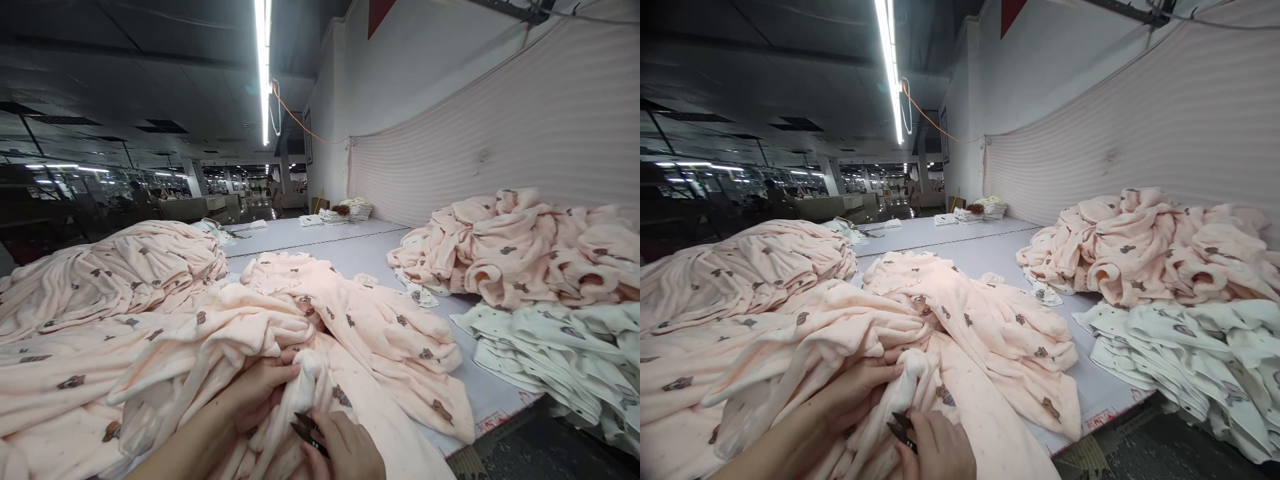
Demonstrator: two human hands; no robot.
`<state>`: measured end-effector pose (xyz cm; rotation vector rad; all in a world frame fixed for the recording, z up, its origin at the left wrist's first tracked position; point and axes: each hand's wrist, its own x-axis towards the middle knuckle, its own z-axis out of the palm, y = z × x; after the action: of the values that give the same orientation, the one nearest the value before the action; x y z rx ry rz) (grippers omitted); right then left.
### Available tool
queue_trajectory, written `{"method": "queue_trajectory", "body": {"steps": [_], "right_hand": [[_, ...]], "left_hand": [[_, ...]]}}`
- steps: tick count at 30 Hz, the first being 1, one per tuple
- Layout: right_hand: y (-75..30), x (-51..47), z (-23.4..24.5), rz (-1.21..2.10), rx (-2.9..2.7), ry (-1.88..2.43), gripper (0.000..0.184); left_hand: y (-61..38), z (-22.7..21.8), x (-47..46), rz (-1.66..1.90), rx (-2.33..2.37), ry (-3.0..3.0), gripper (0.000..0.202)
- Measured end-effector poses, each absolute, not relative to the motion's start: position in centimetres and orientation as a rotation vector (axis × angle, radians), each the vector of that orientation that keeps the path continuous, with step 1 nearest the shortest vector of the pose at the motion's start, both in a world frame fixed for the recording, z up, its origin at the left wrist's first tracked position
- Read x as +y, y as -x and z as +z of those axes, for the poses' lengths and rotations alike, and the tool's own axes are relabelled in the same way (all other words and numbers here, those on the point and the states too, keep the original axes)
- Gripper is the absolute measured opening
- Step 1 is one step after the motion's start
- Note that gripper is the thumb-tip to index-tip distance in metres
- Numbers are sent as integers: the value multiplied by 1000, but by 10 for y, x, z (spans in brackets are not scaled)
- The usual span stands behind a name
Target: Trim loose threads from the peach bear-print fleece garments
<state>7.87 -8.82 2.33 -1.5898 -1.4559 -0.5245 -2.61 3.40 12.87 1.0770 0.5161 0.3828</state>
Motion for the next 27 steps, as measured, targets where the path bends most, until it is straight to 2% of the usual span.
{"method": "queue_trajectory", "body": {"steps": [3,6,10,14,18,21,23,27], "right_hand": [[-75,-83,29,-589,-1506,1572,37],[-80,-84,32,-455,-1506,1585,30],[-83,-87,30,-425,-1545,1559,35],[-76,-84,29,-449,-1513,1516,31],[-84,-87,29,-85,-1251,1420,29],[-100,-90,29,156,-912,1526,29],[-109,-85,33,372,-766,1514,28],[-108,-63,56,835,-640,1137,27]], "left_hand": [[27,131,36,379,501,-1079,21],[29,133,39,372,506,-1079,21],[29,131,41,363,520,-1068,22],[28,130,39,374,527,-1069,21],[34,146,61,648,577,-1152,11],[41,165,90,823,585,-1225,6],[43,174,99,832,587,-1316,8],[40,166,69,741,592,-1596,9]]}}
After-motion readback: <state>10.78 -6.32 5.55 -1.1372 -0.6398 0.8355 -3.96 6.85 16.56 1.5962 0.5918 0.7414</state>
